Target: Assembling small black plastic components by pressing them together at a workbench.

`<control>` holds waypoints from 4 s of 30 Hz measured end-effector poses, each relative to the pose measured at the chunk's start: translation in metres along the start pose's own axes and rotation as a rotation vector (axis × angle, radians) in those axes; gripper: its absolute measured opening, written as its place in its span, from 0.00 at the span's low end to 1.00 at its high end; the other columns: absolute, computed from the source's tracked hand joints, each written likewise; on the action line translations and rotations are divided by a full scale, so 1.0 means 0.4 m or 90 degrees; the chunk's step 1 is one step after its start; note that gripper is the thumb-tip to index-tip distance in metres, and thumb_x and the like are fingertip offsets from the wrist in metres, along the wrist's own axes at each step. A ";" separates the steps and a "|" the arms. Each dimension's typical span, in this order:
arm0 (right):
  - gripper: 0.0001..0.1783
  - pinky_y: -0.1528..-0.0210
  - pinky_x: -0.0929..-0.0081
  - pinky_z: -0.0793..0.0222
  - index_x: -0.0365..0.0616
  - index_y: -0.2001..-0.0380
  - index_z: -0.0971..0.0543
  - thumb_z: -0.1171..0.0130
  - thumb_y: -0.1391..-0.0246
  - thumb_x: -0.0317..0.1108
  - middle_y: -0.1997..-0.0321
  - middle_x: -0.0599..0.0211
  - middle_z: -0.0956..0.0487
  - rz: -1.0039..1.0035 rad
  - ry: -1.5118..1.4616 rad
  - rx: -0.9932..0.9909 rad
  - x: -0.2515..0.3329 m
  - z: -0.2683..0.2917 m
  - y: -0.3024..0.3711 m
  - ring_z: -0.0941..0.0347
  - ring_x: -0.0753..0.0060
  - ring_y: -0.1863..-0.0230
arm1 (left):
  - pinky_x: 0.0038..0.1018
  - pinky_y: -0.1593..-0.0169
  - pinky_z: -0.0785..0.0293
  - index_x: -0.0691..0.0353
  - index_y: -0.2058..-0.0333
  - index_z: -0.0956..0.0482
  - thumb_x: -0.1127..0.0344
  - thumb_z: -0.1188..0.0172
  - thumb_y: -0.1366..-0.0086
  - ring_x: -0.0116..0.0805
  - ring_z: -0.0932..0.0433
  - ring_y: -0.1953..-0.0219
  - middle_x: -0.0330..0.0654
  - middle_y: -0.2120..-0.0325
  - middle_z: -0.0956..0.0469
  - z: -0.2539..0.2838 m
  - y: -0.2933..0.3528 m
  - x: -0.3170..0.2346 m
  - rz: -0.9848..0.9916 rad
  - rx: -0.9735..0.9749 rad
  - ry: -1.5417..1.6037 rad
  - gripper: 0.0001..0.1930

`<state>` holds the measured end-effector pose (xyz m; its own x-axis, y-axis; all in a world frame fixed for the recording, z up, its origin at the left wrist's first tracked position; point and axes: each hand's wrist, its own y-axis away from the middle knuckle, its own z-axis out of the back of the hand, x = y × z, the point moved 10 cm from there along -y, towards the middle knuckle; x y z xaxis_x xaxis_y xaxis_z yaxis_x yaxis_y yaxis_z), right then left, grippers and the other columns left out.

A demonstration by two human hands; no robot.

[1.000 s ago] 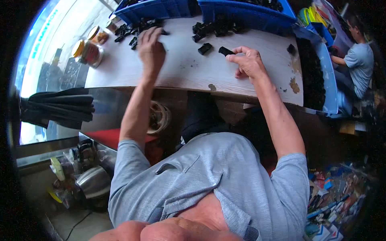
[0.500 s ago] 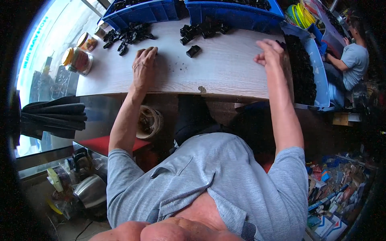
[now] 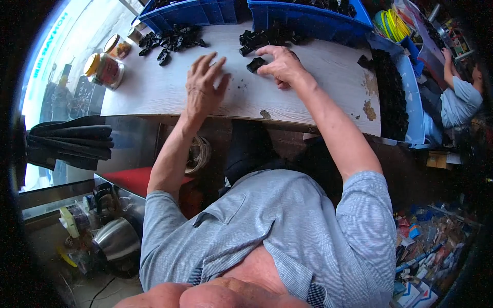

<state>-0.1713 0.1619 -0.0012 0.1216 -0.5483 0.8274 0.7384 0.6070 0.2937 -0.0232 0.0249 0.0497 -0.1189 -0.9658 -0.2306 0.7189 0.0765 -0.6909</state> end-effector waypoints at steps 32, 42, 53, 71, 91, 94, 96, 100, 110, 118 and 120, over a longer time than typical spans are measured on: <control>0.28 0.88 0.78 0.36 0.48 0.47 0.22 0.28 0.52 0.37 0.85 0.77 0.31 0.027 -0.079 -0.005 -0.007 -0.017 0.025 0.34 0.82 0.89 | 0.38 0.47 0.26 0.57 0.46 0.24 0.75 0.37 0.44 0.47 0.23 0.50 0.44 0.53 0.19 -0.024 0.032 0.082 0.114 0.136 -0.103 0.24; 0.18 0.89 0.77 0.34 0.48 0.57 0.19 0.30 0.48 0.42 0.84 0.72 0.26 -0.021 -0.002 0.003 -0.013 -0.037 0.003 0.33 0.80 0.89 | 0.38 0.55 0.23 0.61 0.50 0.22 0.75 0.37 0.39 0.49 0.19 0.59 0.49 0.60 0.17 0.016 0.017 0.037 0.093 -0.018 0.119 0.17; 0.17 0.89 0.76 0.37 0.49 0.54 0.19 0.32 0.47 0.38 0.86 0.75 0.31 0.027 -0.025 0.009 0.036 -0.073 0.012 0.35 0.81 0.89 | 0.35 0.57 0.21 0.60 0.52 0.19 0.75 0.38 0.39 0.49 0.17 0.61 0.49 0.60 0.17 -0.037 -0.001 0.016 0.097 0.038 0.169 0.15; 0.25 0.83 0.72 0.28 0.44 0.50 0.21 0.29 0.52 0.39 0.80 0.68 0.25 -0.022 -0.062 0.029 0.004 -0.063 0.013 0.30 0.76 0.85 | 0.36 0.53 0.22 0.63 0.54 0.17 0.76 0.38 0.41 0.50 0.18 0.58 0.49 0.59 0.17 -0.037 -0.011 -0.007 0.051 0.044 0.168 0.15; 0.20 0.83 0.74 0.28 0.42 0.56 0.18 0.34 0.54 0.35 0.81 0.64 0.22 0.001 -0.010 0.035 -0.001 -0.082 0.033 0.28 0.75 0.85 | 0.36 0.53 0.21 0.58 0.51 0.19 0.77 0.38 0.41 0.46 0.18 0.56 0.46 0.56 0.18 -0.062 -0.014 -0.033 -0.027 0.115 0.206 0.18; 0.17 0.83 0.74 0.28 0.42 0.57 0.18 0.36 0.53 0.32 0.83 0.67 0.24 0.013 -0.035 0.037 0.006 -0.082 0.040 0.28 0.76 0.85 | 0.36 0.51 0.21 0.56 0.48 0.19 0.78 0.38 0.43 0.45 0.19 0.55 0.44 0.54 0.18 -0.073 -0.029 -0.055 -0.072 0.160 0.206 0.22; 0.17 0.83 0.75 0.28 0.41 0.57 0.18 0.37 0.53 0.30 0.83 0.67 0.24 0.017 -0.043 0.044 -0.001 -0.082 0.039 0.28 0.77 0.85 | 0.37 0.50 0.21 0.55 0.46 0.20 0.78 0.37 0.44 0.45 0.19 0.54 0.44 0.53 0.19 -0.090 -0.034 -0.065 -0.102 0.193 0.201 0.24; 0.15 0.86 0.78 0.37 0.41 0.57 0.20 0.40 0.51 0.29 0.85 0.74 0.28 0.028 -0.069 0.049 -0.013 -0.088 0.037 0.34 0.82 0.87 | 0.39 0.44 0.26 0.51 0.42 0.23 0.76 0.37 0.43 0.44 0.22 0.48 0.43 0.49 0.20 -0.120 -0.011 -0.068 -0.139 0.254 0.199 0.28; 0.15 0.85 0.75 0.32 0.40 0.59 0.18 0.37 0.53 0.27 0.85 0.69 0.26 0.052 -0.036 0.027 -0.001 -0.084 0.032 0.28 0.77 0.87 | 0.41 0.37 0.35 0.51 0.35 0.32 0.70 0.42 0.37 0.45 0.28 0.40 0.42 0.44 0.24 -0.098 0.017 -0.094 -0.091 0.245 0.068 0.30; 0.20 0.85 0.79 0.34 0.39 0.55 0.21 0.32 0.51 0.34 0.85 0.75 0.30 -0.018 -0.081 -0.009 -0.014 -0.059 0.056 0.32 0.81 0.87 | 0.42 0.45 0.27 0.59 0.51 0.20 0.79 0.45 0.40 0.51 0.23 0.49 0.49 0.54 0.19 0.043 -0.002 0.081 0.053 -0.104 0.126 0.18; 0.21 0.85 0.78 0.33 0.38 0.55 0.22 0.30 0.51 0.35 0.86 0.75 0.30 -0.034 -0.138 -0.015 -0.024 -0.044 0.072 0.32 0.80 0.87 | 0.42 0.50 0.25 0.59 0.53 0.19 0.80 0.46 0.42 0.53 0.22 0.54 0.49 0.58 0.18 0.151 -0.002 0.209 0.102 -0.206 -0.061 0.18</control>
<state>-0.1395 0.1744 -0.0090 -0.0611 -0.4416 0.8951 0.7551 0.5660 0.3308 0.0078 -0.0707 0.0725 0.0530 -0.9531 -0.2981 0.4681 0.2874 -0.8357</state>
